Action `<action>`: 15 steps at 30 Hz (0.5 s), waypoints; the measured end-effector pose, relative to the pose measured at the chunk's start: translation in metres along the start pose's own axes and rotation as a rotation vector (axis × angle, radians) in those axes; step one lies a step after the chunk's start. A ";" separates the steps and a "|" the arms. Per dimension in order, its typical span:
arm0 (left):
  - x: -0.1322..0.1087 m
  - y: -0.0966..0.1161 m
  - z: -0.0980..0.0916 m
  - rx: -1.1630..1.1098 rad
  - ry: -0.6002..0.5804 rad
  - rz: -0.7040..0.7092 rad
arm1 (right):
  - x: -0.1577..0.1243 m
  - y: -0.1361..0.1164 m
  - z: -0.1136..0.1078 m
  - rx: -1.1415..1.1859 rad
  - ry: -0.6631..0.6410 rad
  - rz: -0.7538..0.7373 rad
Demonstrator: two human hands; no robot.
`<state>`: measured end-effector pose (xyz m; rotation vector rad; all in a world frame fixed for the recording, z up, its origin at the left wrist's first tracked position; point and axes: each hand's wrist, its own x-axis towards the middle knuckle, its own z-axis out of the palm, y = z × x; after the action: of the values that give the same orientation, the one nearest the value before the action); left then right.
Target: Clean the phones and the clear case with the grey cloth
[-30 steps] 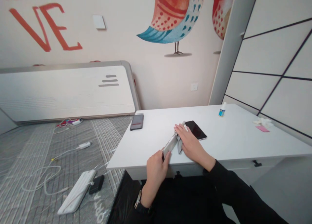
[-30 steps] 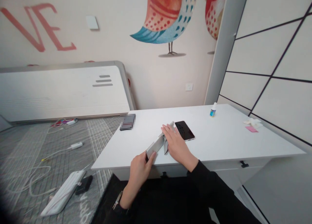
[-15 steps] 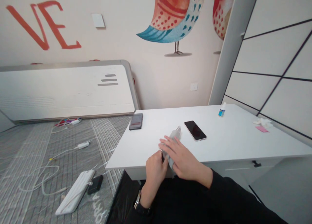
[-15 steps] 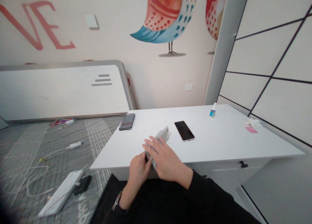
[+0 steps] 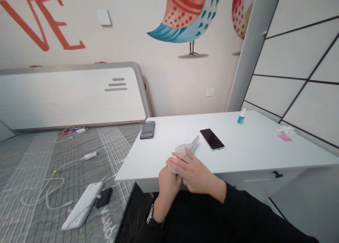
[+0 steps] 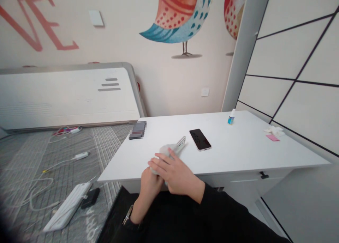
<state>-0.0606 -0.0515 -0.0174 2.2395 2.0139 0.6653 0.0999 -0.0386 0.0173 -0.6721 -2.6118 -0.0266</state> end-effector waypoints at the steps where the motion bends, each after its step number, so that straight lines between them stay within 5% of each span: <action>1: 0.000 0.000 -0.001 -0.006 -0.009 -0.002 | 0.000 0.010 -0.001 -0.032 0.024 0.046; 5: 0.000 0.003 -0.006 -0.044 -0.005 0.006 | 0.000 0.046 -0.006 -0.133 0.127 0.259; 11: 0.000 0.003 -0.005 -0.049 -0.036 -0.025 | 0.002 0.009 0.002 -0.089 0.061 0.111; 15: 0.000 0.004 -0.006 -0.057 -0.033 -0.026 | 0.001 0.033 -0.008 -0.135 0.070 0.222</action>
<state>-0.0587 -0.0531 -0.0106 2.1745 1.9798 0.6706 0.1172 -0.0103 0.0217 -0.9865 -2.4701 -0.1567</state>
